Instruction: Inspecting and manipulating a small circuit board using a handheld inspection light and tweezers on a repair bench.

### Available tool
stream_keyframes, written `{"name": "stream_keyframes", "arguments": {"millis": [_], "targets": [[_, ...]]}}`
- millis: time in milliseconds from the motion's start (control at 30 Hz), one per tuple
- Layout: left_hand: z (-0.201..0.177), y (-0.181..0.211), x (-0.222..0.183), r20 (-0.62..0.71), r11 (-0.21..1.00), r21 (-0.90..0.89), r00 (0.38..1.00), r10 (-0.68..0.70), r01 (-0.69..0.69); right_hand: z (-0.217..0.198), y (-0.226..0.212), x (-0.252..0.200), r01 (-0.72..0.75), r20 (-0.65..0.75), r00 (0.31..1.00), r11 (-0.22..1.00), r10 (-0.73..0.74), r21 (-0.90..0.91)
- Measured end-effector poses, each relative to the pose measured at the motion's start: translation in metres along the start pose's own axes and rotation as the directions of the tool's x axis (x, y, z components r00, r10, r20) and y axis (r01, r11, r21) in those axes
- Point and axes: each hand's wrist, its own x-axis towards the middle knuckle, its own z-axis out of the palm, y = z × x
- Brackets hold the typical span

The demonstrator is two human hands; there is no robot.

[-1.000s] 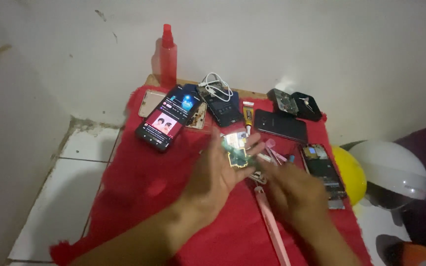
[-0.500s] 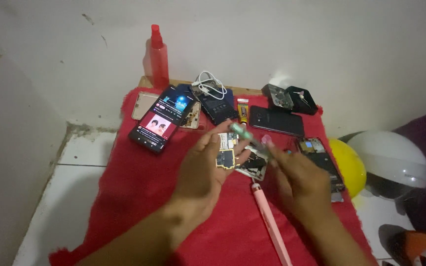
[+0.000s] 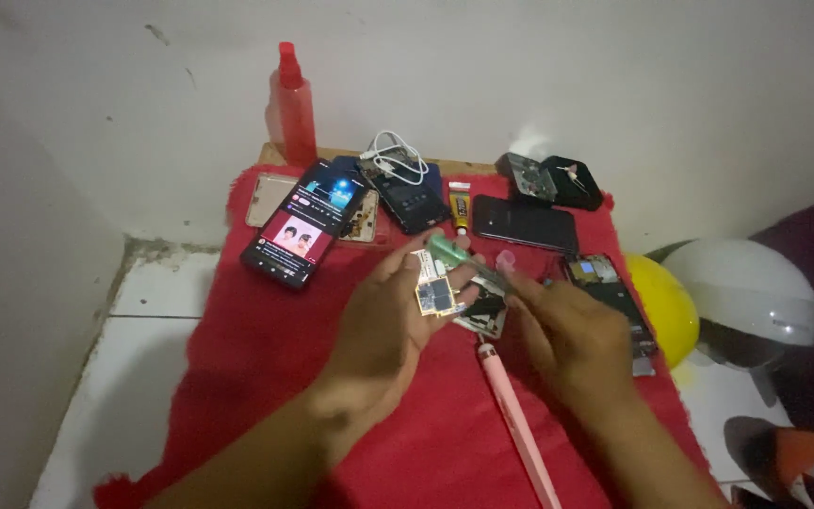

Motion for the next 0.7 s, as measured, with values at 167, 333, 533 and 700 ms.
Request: {"name": "stream_keyframes", "arguments": {"millis": [167, 333, 533, 700], "targets": [[-0.009, 0.001, 0.003, 0.027, 0.993, 0.092, 0.998, 0.065, -0.067, 0.001, -0.005, -0.001, -0.056, 0.100, 0.994, 0.997, 0.051, 0.054], [-0.020, -0.016, 0.018, 0.140, 0.994, 0.017, 0.985, 0.105, -0.108, -0.003, -0.007, -0.001, -0.060, 0.095, 0.994, 0.991, 0.049, 0.121], [-0.002, 0.003, 0.002, 0.019, 1.000, -0.019, 1.000, -0.009, 0.009, -0.005, -0.006, 0.002, -0.105, 0.160, 0.983, 0.992, 0.091, 0.076], [-0.008, 0.002, 0.005, 0.076, 0.999, 0.027, 0.996, 0.041, -0.043, -0.004, 0.005, -0.002, 0.108, 0.070, 0.990, 0.983, -0.119, 0.146]]}}
